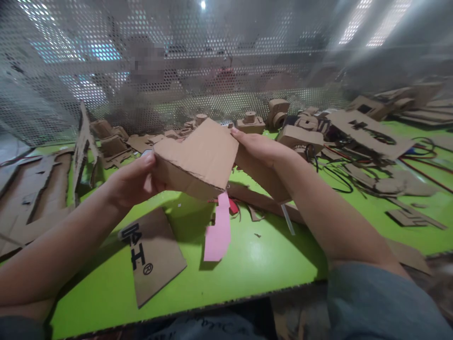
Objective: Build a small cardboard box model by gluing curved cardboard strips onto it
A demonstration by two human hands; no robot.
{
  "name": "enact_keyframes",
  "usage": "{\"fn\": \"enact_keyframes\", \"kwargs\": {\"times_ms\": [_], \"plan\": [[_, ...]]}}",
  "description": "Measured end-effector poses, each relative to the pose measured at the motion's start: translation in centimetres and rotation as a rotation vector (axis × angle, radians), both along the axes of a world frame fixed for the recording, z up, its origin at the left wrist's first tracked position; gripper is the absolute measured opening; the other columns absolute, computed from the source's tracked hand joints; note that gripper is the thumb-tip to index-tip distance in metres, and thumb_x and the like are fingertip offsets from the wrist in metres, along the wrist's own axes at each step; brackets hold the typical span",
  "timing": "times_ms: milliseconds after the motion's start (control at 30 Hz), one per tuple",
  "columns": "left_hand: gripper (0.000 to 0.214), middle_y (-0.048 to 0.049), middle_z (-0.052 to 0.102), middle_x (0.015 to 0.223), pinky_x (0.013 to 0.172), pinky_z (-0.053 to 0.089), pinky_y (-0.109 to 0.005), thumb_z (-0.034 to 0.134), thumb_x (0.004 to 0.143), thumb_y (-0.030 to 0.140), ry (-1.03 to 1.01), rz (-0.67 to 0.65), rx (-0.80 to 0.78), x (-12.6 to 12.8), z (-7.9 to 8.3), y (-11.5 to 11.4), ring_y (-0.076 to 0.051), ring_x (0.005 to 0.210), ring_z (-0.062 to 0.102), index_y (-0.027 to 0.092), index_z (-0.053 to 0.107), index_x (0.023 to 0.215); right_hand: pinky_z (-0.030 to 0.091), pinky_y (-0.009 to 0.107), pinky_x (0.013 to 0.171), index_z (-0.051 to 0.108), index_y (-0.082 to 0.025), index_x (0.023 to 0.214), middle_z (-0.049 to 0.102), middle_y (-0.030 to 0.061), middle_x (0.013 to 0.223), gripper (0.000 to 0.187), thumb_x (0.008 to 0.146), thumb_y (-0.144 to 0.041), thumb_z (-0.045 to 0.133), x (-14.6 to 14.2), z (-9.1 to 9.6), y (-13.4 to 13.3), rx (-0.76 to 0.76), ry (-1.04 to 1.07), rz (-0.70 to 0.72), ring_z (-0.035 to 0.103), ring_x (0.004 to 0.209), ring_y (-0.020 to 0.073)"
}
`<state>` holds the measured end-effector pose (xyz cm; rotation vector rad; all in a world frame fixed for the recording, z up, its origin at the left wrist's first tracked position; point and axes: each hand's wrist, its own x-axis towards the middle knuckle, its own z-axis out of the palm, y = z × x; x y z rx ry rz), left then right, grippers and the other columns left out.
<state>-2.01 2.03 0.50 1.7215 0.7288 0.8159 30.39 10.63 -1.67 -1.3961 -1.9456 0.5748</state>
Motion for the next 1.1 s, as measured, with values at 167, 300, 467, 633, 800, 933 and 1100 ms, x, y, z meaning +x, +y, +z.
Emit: {"fn": "enact_keyframes", "kwargs": {"times_ms": [167, 300, 467, 633, 800, 933, 1100], "plan": [[0.08, -0.0107, 0.083, 0.116, 0.082, 0.075, -0.05, 0.073, 0.08, 0.088, -0.02, 0.025, -0.006, -0.1, -0.3, 0.2, -0.041, 0.117, 0.081, 0.03, 0.07, 0.135, 0.068, 0.064, 0.093, 0.083, -0.032, 0.116, 0.086, 0.0099, 0.118, 0.073, 0.091, -0.093, 0.052, -0.9, 0.3, -0.7, -0.227, 0.137, -0.052, 0.083, 0.104, 0.0396], [0.079, -0.0107, 0.081, 0.124, 0.097, 0.072, -0.055, 0.076, 0.081, 0.084, -0.137, 0.032, -0.119, 0.2, -0.4, -0.2, -0.045, 0.132, 0.073, 0.027, 0.07, 0.136, 0.065, 0.061, 0.105, 0.083, -0.035, 0.113, 0.084, 0.008, 0.128, 0.058, 0.094, -0.084, 0.059, -1.9, 0.7, -1.4, -0.317, 0.262, -0.078, 0.079, 0.119, 0.0383], [0.075, -0.0094, 0.08, 0.124, 0.103, 0.07, -0.057, 0.081, 0.08, 0.078, -0.221, 0.046, -0.228, 0.5, -0.6, -0.6, -0.047, 0.14, 0.067, 0.027, 0.07, 0.133, 0.065, 0.058, 0.106, 0.083, -0.034, 0.11, 0.084, 0.007, 0.125, 0.052, 0.099, -0.077, 0.056, -2.2, 0.6, -1.4, -0.384, 0.309, -0.072, 0.08, 0.117, 0.0362], [0.081, -0.0093, 0.08, 0.127, 0.094, 0.073, -0.054, 0.086, 0.072, 0.083, -0.203, 0.063, -0.23, 0.2, -0.5, -0.2, -0.047, 0.133, 0.071, 0.028, 0.072, 0.131, 0.064, 0.064, 0.104, 0.082, -0.035, 0.113, 0.085, 0.0092, 0.121, 0.065, 0.091, -0.09, 0.055, -1.6, 0.2, -0.7, -0.331, 0.249, -0.091, 0.079, 0.114, 0.0402], [0.096, -0.0146, 0.077, 0.14, 0.101, 0.068, -0.063, 0.07, 0.073, 0.096, -0.083, 0.069, -0.19, -1.4, -0.4, 2.2, -0.049, 0.137, 0.069, 0.03, 0.069, 0.142, 0.055, 0.062, 0.117, 0.076, -0.029, 0.131, 0.078, 0.0075, 0.139, 0.075, 0.095, -0.09, 0.051, -1.6, 2.4, -2.2, 0.021, 0.138, 0.021, 0.071, 0.132, 0.0375], [0.098, -0.0133, 0.061, 0.164, 0.122, 0.052, -0.07, 0.088, 0.069, 0.079, -0.041, 0.234, 0.05, -2.3, -1.3, 3.6, -0.05, 0.151, 0.058, 0.034, 0.063, 0.152, 0.059, 0.061, 0.108, 0.057, -0.026, 0.159, 0.074, 0.0154, 0.142, 0.091, 0.092, -0.087, 0.062, -2.5, 4.1, -5.3, 0.338, -0.112, 0.1, 0.069, 0.132, 0.0423], [0.104, -0.0118, 0.052, 0.171, 0.132, 0.043, -0.062, 0.095, 0.073, 0.071, 0.111, 0.241, 0.518, -1.7, -1.5, 1.8, -0.046, 0.159, 0.049, 0.036, 0.053, 0.162, 0.049, 0.073, 0.117, 0.057, -0.021, 0.159, 0.066, 0.0208, 0.154, 0.089, 0.094, -0.081, 0.065, -4.6, 3.6, -7.8, 0.686, -0.456, 0.242, 0.061, 0.141, 0.0485]]}}
